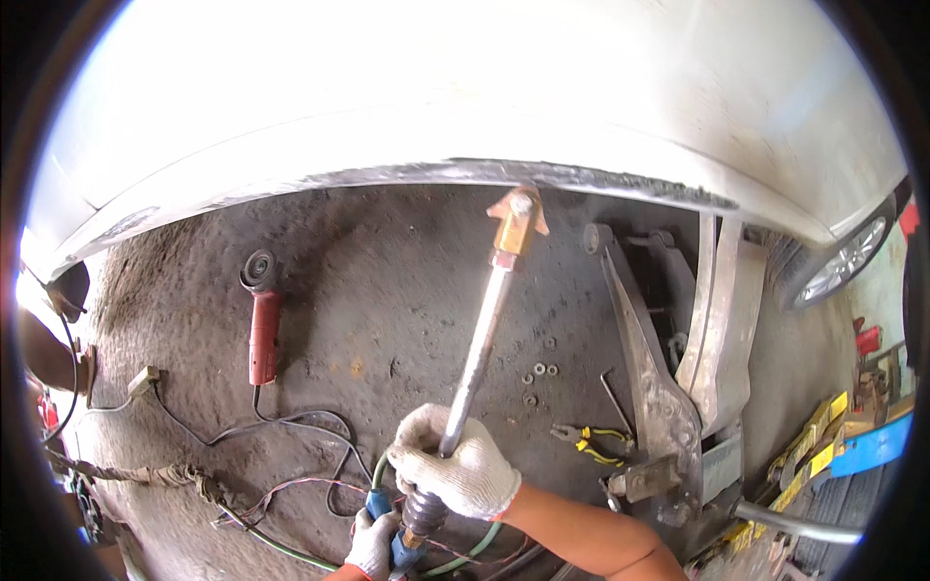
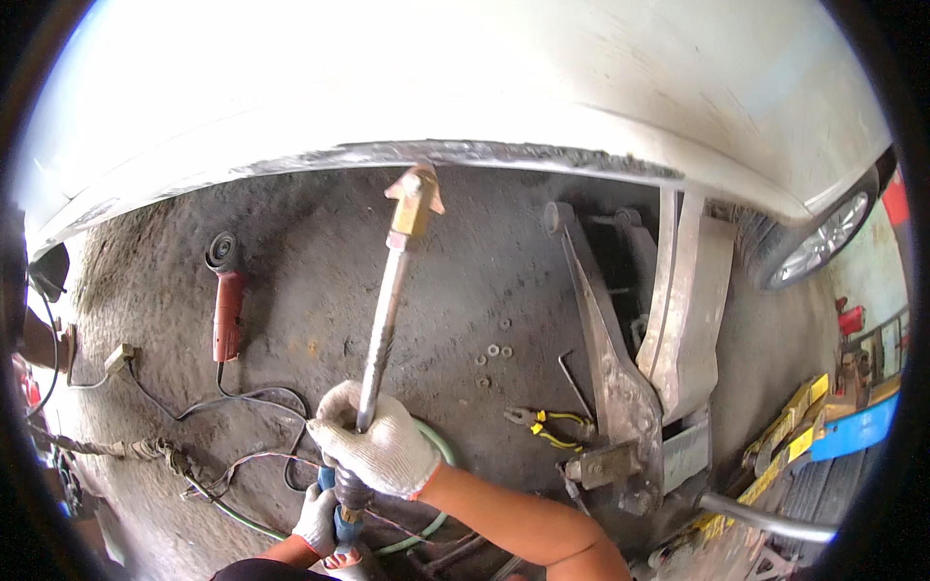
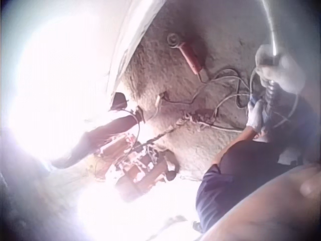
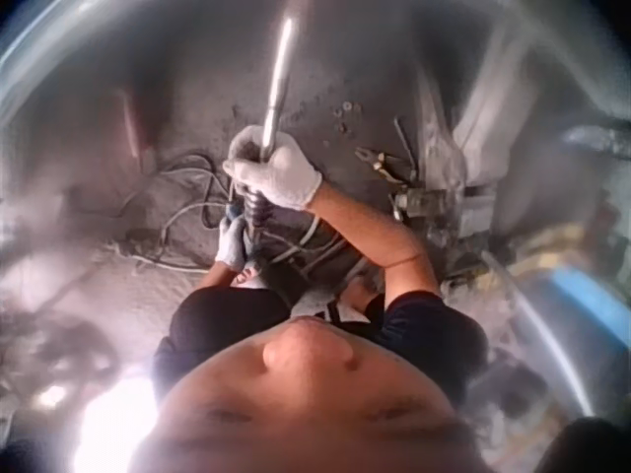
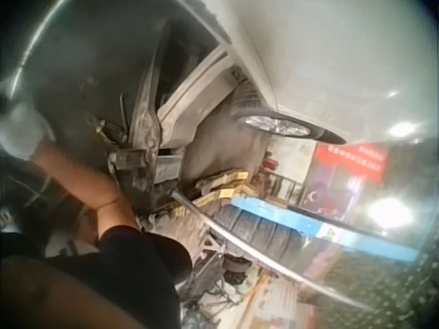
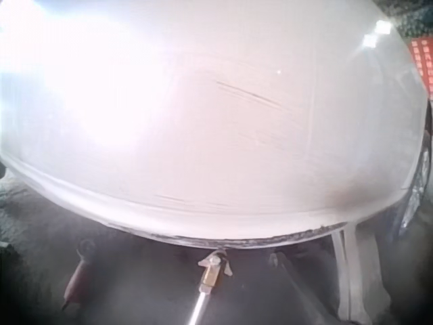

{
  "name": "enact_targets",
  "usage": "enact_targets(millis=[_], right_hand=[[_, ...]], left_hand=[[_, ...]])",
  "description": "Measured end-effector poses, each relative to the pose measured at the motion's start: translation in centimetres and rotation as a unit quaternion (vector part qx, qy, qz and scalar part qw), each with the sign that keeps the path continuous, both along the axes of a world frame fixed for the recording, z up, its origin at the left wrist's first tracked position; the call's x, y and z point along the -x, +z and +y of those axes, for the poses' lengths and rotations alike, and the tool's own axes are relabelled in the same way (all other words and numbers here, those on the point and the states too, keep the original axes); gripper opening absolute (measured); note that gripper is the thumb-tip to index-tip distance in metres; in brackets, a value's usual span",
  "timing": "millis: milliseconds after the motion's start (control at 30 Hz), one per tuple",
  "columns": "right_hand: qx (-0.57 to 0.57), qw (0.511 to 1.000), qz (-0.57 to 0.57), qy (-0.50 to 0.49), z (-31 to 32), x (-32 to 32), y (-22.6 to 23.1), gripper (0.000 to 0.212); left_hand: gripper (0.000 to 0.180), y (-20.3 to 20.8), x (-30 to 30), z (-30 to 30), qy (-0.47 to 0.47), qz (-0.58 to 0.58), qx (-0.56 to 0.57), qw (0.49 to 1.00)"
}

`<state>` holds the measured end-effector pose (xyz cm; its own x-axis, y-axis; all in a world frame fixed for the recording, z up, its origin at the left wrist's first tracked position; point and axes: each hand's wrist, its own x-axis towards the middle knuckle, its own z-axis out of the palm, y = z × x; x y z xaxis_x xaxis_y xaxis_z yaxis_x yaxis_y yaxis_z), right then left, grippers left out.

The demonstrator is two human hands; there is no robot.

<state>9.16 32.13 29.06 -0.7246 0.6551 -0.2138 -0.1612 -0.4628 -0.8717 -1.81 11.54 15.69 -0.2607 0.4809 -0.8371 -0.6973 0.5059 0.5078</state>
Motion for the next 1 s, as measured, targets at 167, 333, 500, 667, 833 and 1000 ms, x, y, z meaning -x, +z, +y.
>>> enact_targets(millis=[167, 333, 500, 667, 833, 1000], right_hand=[[0.076, 0.985, 0.056, -0.144, 2.0, 0.6, 2.8, 0.022], [0.281, 0.923, 0.255, 0.061, 4.5, 1.1, 2.0, 0.070], [0.270, 0.831, 0.443, 0.200, 5.0, 2.9, -0.9, 0.071], [0.107, 0.978, 0.059, -0.168, 1.0, 1.3, 1.7, 0.031], [0.261, 0.941, 0.188, -0.107, 1.5, 0.2, 1.1, 0.025], [0.210, 0.953, 0.199, -0.094, 3.0, 0.3, 1.5, 0.035]], left_hand=[[0.037, 0.0, 0.2, -0.2, 0.019, 0.052, 0.052, 0.997], [0.034, -1.2, 0.3, -1.6, -0.005, 0.068, 0.032, 0.997], [0.035, -6.5, 2.8, -5.5, -0.085, -0.107, -0.103, 0.985], [0.039, -3.6, 2.2, -2.8, 0.061, -0.032, 0.037, 0.997], [0.040, -2.9, 1.3, -2.6, 0.063, 0.074, 0.055, 0.994], [0.040, -0.8, 1.8, 0.1, 0.045, 0.068, 0.008, 0.997]])
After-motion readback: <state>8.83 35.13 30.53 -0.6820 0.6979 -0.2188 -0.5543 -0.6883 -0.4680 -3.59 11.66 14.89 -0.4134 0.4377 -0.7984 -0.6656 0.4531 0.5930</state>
